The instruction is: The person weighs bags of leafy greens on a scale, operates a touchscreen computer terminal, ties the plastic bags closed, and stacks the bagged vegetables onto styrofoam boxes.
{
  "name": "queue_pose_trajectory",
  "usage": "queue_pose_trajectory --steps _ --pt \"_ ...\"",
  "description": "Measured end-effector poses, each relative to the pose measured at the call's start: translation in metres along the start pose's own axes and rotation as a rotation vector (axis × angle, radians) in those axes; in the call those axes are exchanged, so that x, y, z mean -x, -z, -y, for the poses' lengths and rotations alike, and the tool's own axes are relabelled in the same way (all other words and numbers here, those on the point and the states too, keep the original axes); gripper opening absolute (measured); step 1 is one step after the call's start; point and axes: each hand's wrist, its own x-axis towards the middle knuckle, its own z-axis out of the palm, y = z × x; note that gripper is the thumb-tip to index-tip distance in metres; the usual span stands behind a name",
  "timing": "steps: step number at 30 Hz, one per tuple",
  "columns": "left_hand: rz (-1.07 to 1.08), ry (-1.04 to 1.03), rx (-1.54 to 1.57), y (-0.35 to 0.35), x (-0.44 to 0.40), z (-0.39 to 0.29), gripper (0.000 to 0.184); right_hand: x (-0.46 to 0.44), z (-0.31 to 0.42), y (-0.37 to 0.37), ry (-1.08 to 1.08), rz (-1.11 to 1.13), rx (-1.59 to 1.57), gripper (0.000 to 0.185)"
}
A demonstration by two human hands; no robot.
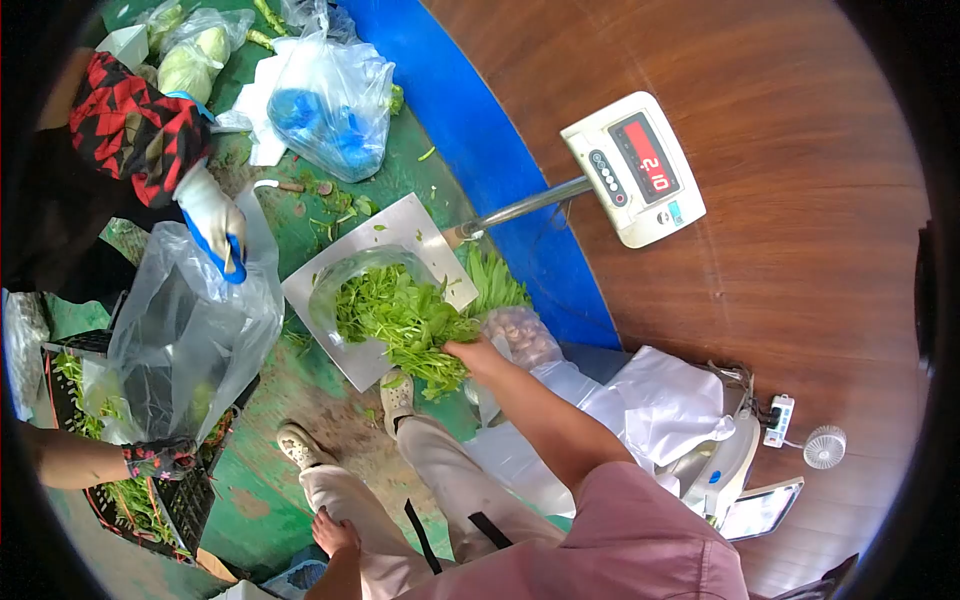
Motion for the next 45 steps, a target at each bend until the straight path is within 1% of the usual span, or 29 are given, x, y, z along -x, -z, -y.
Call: queue_pose_trajectory --steps 4,7,8,9,10,12,13,14,17,18,20,21,22,23,24,25,26,27,28,29,32,33,35,37,39,41,43,44,45 --pt "0.035 0.003 0.004 0.011 -0.006 0.004 0.049 0.021 0.002 0.002 0.122 0.061 -0.01 0.038" --pt "0.107 -0.002 0.072 0.024 -0.013 0.002 0.049 0.057 0.021 -0.005 0.186 -0.006 0.209 0.041" --pt "0.135 0.025 0.089 0.029 -0.011 0.008 0.049 0.078 0.034 -0.01 0.143 -0.072 0.342 0.043" --pt "0.078 -0.012 0.178 0.025 -0.009 0.015 0.048 0.099 0.047 -0.017 0.091 -0.106 0.474 0.045" --pt "0.095 0.062 0.118 0.04 -0.004 0.006 0.048 0.11 0.049 -0.021 0.173 -0.082 0.402 0.046" --pt "0.242 0.12 0.084 0.047 -0.011 0.012 0.049 0.151 0.084 -0.058 0.129 0.082 0.178 0.037" --pt "0.111 0.073 0.027 0.034 -0.007 0.019 0.051 0.153 0.082 -0.063 0.244 0.243 0.08 0.037" --pt "0.103 0.049 -0.002 0.036 -0.007 0.022 0.051 0.17 0.094 -0.087 0.208 0.274 -0.033 0.043" --pt "0.067 0.026 0.059 0.033 -0.006 0.033 0.049 0.19 0.106 -0.136 0.211 0.336 0.001 0.047" --pt "0.047 0.027 0.07 0.034 -0.006 0.034 0.047 0.179 0.09 -0.14 0.259 0.381 0.041 0.047" --pt "0.028 0.039 0.081 0.034 -0.004 0.042 0.047 0.178 0.099 -0.187 0.088 0.516 -0.021 0.041" --pt "0.024 0.024 0.092 0.03 -0.005 0.044 0.047 0.174 0.107 -0.224 -0.129 0.443 -0.015 0.035" --pt "0.088 0.019 0.112 0.023 -0.007 0.051 0.049 0.161 0.104 -0.25 -0.307 0.561 -0.152 0.032" --pt "0.131 0.059 0.146 0.031 -0.007 0.046 0.05 0.131 0.079 -0.269 -0.313 0.647 -0.185 0.034" --pt "0.088 0.04 0.192 0.026 -0.005 0.047 0.052 0.115 0.068 -0.297 -0.347 0.314 0.086 0.029" --pt "0.122 0.045 0.202 0.039 -0.001 0.038 0.052 0.069 0.024 -0.312 -0.406 0.507 -0.208 0.032" --pt "0.076 0.026 0.154 0.033 -0.001 0.038 0.051 0.072 0.033 -0.324 -0.467 0.403 -0.17 0.031" --pt "0.073 0.036 0.174 0.022 0.0 0.044 0.05 0.054 0.014 -0.341 -0.465 0.241 -0.099 0.034" --pt "0.085 0.034 0.159 0.025 0.001 0.039 0.05 0.044 0.004 -0.348 -0.414 0.202 -0.033 0.039" --pt "0.097 0.041 0.14 0.032 0.002 0.037 0.049 0.036 -0.001 -0.35 -0.372 0.17 0.032 0.044" --pt "0.131 0.041 0.126 0.023 0.0 0.039 0.046 0.029 0.002 -0.349 -0.316 0.404 0.017 0.056" --pt "0.138 0.036 0.122 0.018 0.001 0.041 0.045 0.032 -0.007 -0.349 -0.158 0.389 0.177 0.058" --pt "0.149 0.054 0.089 0.012 -0.001 0.04 0.043 0.083 0.019 -0.329 0.158 0.386 0.46 0.061" --pt "0.15 0.011 0.045 0.009 0.0 0.035 0.042 0.122 0.025 -0.305 0.748 0.382 0.752 0.053" --pt "0.169 0.024 0.029 0.004 -0.002 0.031 0.042 0.149 0.065 -0.273 0.589 0.678 0.346 0.034" --pt "0.202 0.027 0.009 0.005 -0.002 0.022 0.041 0.133 0.059 -0.242 0.503 0.591 0.066 0.019" --pt "0.223 0.035 -0.006 0.008 -0.005 0.013 0.04 0.094 0.052 -0.206 0.253 0.285 -0.151 0.011" --pt "0.193 0.008 -0.013 -0.002 -0.006 0.016 0.039 0.051 0.033 -0.184 0.32 0.161 -0.13 0.009" --pt "0.199 0.005 -0.019 -0.004 -0.008 0.014 0.039 0.006 0.012 -0.162 0.282 0.073 -0.128 0.013"
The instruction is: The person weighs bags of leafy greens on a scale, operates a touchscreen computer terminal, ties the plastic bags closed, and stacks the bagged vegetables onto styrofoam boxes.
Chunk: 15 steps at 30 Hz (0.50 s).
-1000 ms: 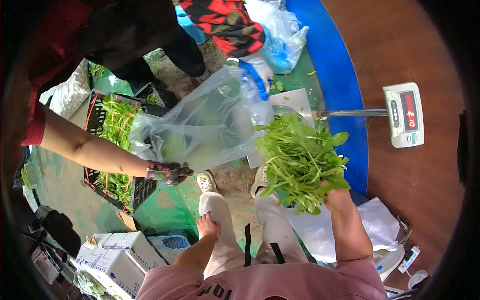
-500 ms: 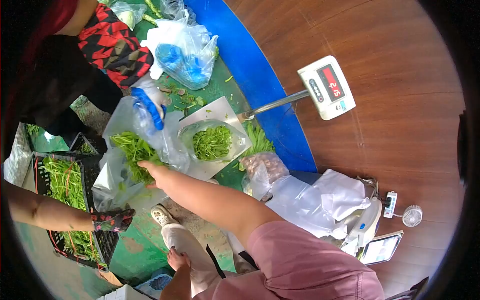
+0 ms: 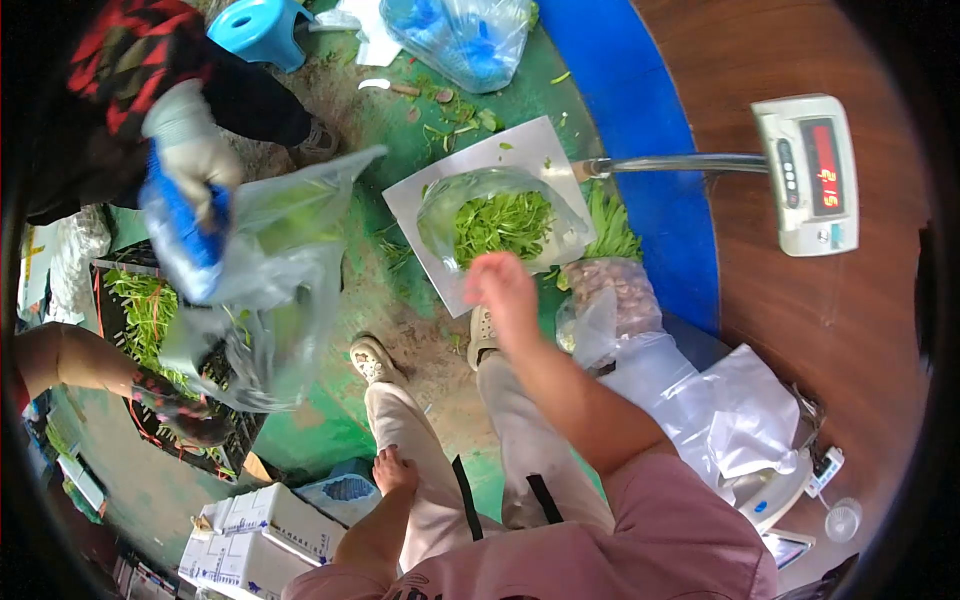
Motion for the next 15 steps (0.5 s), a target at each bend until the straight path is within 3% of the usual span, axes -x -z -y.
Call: queue_pose_trajectory --steps 2,4,6,8,15 --pt "0.018 -0.001 -0.015 -0.002 -0.001 -0.005 0.038 -0.079 -0.067 0.056 -0.004 -0.243 0.528 0.041" --pt "0.035 0.026 -0.033 -0.005 -0.001 -0.01 0.038 -0.123 -0.084 0.077 0.008 -0.348 0.863 0.067" --pt "0.05 0.033 -0.057 -0.009 0.0 -0.012 0.038 -0.161 -0.092 0.082 0.058 -0.407 0.989 0.085" --pt "0.069 0.027 -0.08 -0.011 0.005 -0.014 0.039 -0.186 -0.082 0.069 -0.1 -0.441 1.095 0.094" --pt "0.028 0.003 -0.048 -0.007 0.004 -0.015 0.031 -0.238 -0.12 0.097 -0.178 -0.273 1.299 0.061"
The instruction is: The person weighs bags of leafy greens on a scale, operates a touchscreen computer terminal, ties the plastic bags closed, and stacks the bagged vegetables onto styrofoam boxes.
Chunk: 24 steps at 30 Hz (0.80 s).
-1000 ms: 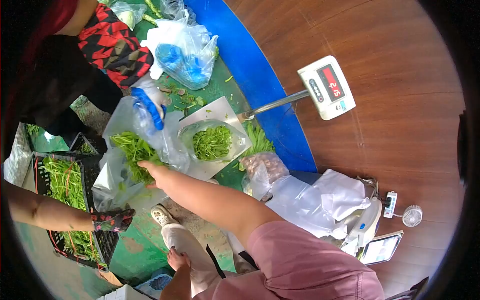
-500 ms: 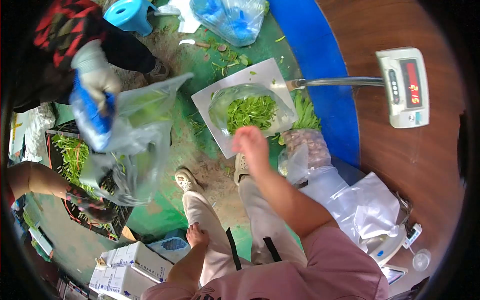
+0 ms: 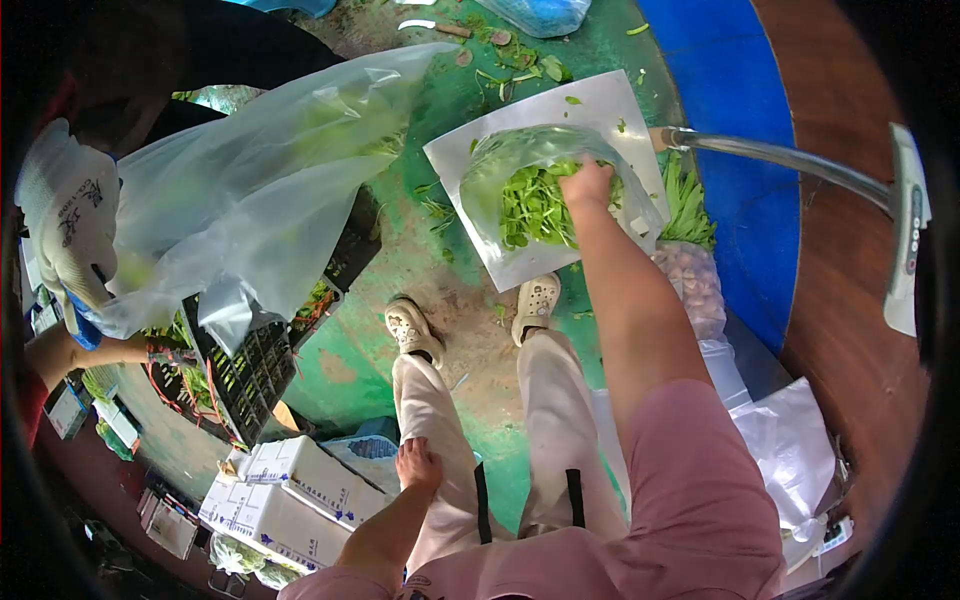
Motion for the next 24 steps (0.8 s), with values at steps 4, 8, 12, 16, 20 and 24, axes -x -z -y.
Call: queue_pose_trajectory --steps 4,8,12,16,20,24 --pt "0.012 0.037 -0.001 0.006 -0.001 -0.01 0.027 0.012 -0.015 0.018 0.052 -0.121 -0.137 0.04" --pt "0.018 0.049 -0.007 0.009 -0.002 -0.008 0.026 0.048 -0.029 0.051 -0.012 -0.09 -0.502 0.035" --pt "0.0 0.032 -0.005 0.019 -0.007 -0.009 0.025 0.083 -0.039 0.07 -0.167 -0.094 -0.917 0.037" --pt "-0.035 0.025 -0.006 0.027 -0.011 -0.005 0.024 0.109 -0.048 0.089 -0.184 -0.079 -1.18 0.029" --pt "-0.009 0.033 -0.011 0.034 -0.017 0.0 0.022 0.166 -0.039 0.142 -0.172 0.011 -1.36 0.027" --pt "-0.056 0.033 -0.019 0.033 -0.025 0.005 0.021 0.223 -0.018 0.194 -0.161 -0.068 -1.376 0.031"
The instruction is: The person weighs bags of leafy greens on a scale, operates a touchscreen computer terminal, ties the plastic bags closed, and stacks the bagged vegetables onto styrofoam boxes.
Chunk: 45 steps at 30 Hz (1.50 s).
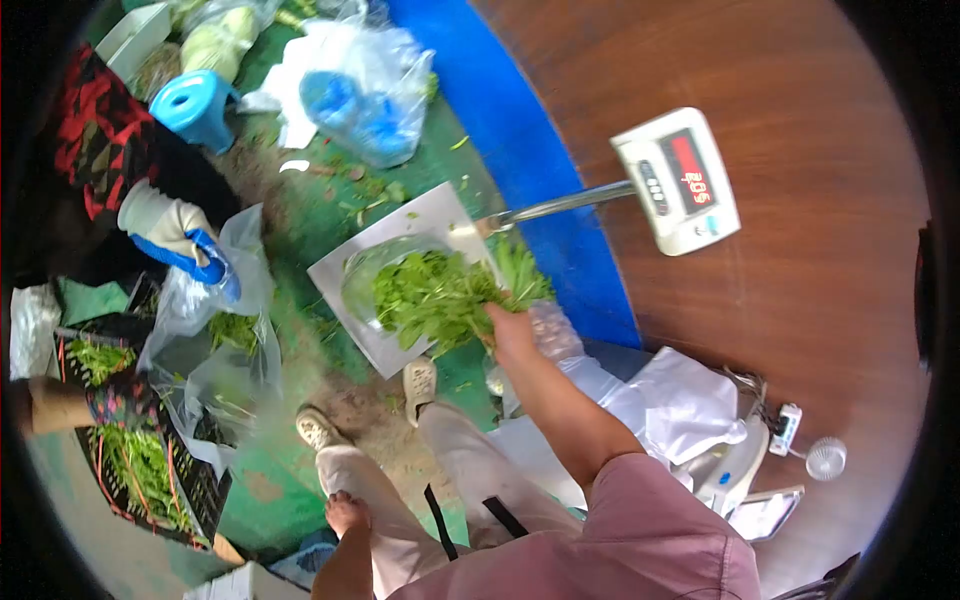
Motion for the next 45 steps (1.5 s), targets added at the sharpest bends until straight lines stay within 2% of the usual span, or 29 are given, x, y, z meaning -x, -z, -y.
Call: queue_pose_trajectory --steps 4,7,8,9,10,11,12,13,14,16,18,19,20,21,22,23,24,25,26,27,28,31,32,35,38,40,42,44,45 --pt "-0.041 -0.031 0.025 0.009 0.002 0.008 0.02 0.074 0.044 -0.011 -0.038 0.171 -0.08 0.043" --pt "-0.036 -0.045 0.046 -0.002 0.002 0.019 0.02 0.117 0.056 -0.021 -0.005 0.282 -0.04 0.033" --pt "-0.008 -0.028 0.076 0.002 0.002 0.017 0.021 0.131 0.053 -0.014 0.284 0.335 0.323 0.032" --pt "0.015 0.016 0.107 0.008 0.002 0.016 0.021 0.137 0.054 -0.013 0.438 0.431 0.53 0.033" --pt "0.21 0.117 0.188 0.016 0.0 0.016 0.021 0.146 0.056 -0.011 0.614 0.503 0.715 0.033" --pt "0.077 0.089 0.155 0.002 0.003 0.022 0.021 0.165 0.062 -0.035 0.439 0.611 0.501 0.035" --pt "0.098 0.143 0.143 -0.016 0.0 0.033 0.024 0.185 0.069 -0.06 0.252 0.681 0.289 0.036" --pt "0.127 0.102 0.067 0.016 0.011 0.027 0.029 0.21 0.082 -0.087 -0.15 0.679 -0.128 0.037" --pt "0.04 0.037 0.076 -0.007 0.007 0.039 0.032 0.219 0.078 -0.104 -0.181 0.662 -0.124 0.036" --pt "0.032 0.077 0.131 0.003 0.012 0.037 0.032 0.239 0.071 -0.125 -0.193 0.563 -0.104 0.033" --pt "0.015 0.055 0.186 -0.008 0.009 0.04 0.033 0.254 0.062 -0.155 -0.311 0.539 -0.061 0.027" --pt "0.014 0.071 0.182 -0.011 0.011 0.045 0.032 0.253 0.045 -0.173 -0.21 0.628 -0.053 0.024" --pt "0.015 0.076 0.172 -0.011 0.014 0.045 0.031 0.249 0.035 -0.191 -0.313 0.633 0.03 0.024" --pt "0.018 0.058 0.161 -0.009 0.014 0.042 0.03 0.235 -0.003 -0.208 -0.298 0.753 -0.23 0.025" --pt "0.027 0.086 0.218 -0.005 0.016 0.042 0.027 0.233 -0.018 -0.228 -0.263 0.711 -0.06 0.031" --pt "0.051 0.094 0.271 0.002 0.019 0.042 0.025 0.216 -0.061 -0.249 -0.139 0.633 -0.088 0.036" --pt "0.11 0.113 0.261 0.007 0.017 0.038 0.021 0.195 -0.08 -0.263 -0.185 0.614 0.135 0.045" --pt "0.039 0.043 0.248 -0.009 0.013 0.044 0.02 0.179 -0.094 -0.274 -0.199 0.645 0.114 0.06" --pt "-0.068 -0.002 0.183 -0.015 0.016 0.04 0.019 0.167 -0.102 -0.28 -0.181 0.573 0.343 0.078" --pt "-0.084 -0.022 0.161 -0.027 0.012 0.044 0.018 0.156 -0.11 -0.285 -0.182 0.505 0.569 0.097" --pt "-0.082 -0.018 0.132 -0.025 0.012 0.039 0.017 0.162 -0.092 -0.277 -0.079 0.613 0.69 0.1" --pt "-0.075 -0.004 0.151 -0.026 0.016 0.036 0.015 0.178 -0.075 -0.254 0.228 0.823 0.856 0.086" --pt "-0.074 -0.009 0.174 -0.027 0.015 0.034 0.015 0.185 -0.074 -0.242 0.399 0.792 0.772 0.058" --pt "-0.05 -0.024 0.13 -0.018 0.014 0.024 0.016 0.188 -0.038 -0.213 0.332 0.981 0.664 0.025" --pt "-0.022 -0.12 0.12 0.001 0.01 0.008 0.019 0.186 -0.038 -0.164 0.571 0.954 0.556 0.012" --pt "0.04 -0.166 0.081 0.001 0.003 0.001 0.023 0.182 -0.046 -0.107 0.668 0.849 0.656 0.013" --pt "0.055 -0.245 -0.025 0.011 -0.002 -0.001 0.026 0.184 -0.056 -0.027 0.625 0.727 0.88 0.011" --pt "0.03 -0.358 -0.193 0.028 -0.003 -0.006 0.03 0.206 -0.069 0.066 0.493 0.562 1.021 0.01" --pt "0.106 -0.497 -0.305 0.01 -0.036 0.018 0.031 0.227 -0.064 0.112 0.566 0.481 1.06 0.013"
